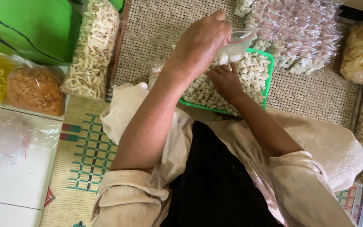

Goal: The person sits on a mat and repeatedly scoops small white food pieces from a green basket into small clear plastic bags. They place each filled bag onto a stack of similar bags on the floor. The person handles the food by hand and uses no tools.

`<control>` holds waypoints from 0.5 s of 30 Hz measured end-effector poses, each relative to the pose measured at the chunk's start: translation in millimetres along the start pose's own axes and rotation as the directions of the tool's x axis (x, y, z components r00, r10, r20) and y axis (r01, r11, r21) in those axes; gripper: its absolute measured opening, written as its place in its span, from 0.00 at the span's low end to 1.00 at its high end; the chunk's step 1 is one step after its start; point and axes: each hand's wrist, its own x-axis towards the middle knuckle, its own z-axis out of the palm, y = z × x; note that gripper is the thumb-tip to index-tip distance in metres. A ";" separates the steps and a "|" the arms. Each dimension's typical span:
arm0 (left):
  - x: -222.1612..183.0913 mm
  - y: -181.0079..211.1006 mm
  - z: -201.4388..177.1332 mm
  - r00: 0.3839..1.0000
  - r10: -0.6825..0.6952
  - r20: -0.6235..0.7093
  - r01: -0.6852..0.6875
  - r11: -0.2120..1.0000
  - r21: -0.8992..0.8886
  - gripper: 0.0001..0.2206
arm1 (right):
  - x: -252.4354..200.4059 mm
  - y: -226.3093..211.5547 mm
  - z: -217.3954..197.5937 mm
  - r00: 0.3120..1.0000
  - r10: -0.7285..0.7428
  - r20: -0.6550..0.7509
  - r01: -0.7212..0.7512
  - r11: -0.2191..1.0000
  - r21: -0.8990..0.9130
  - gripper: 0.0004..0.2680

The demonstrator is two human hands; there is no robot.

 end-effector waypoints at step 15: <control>4.4 -2.9 0.2 0.999 -0.020 0.030 0.019 0.999 0.026 0.07 | 5.6 -44.6 -8.2 0.968 -0.250 0.035 0.251 0.966 -0.057 0.03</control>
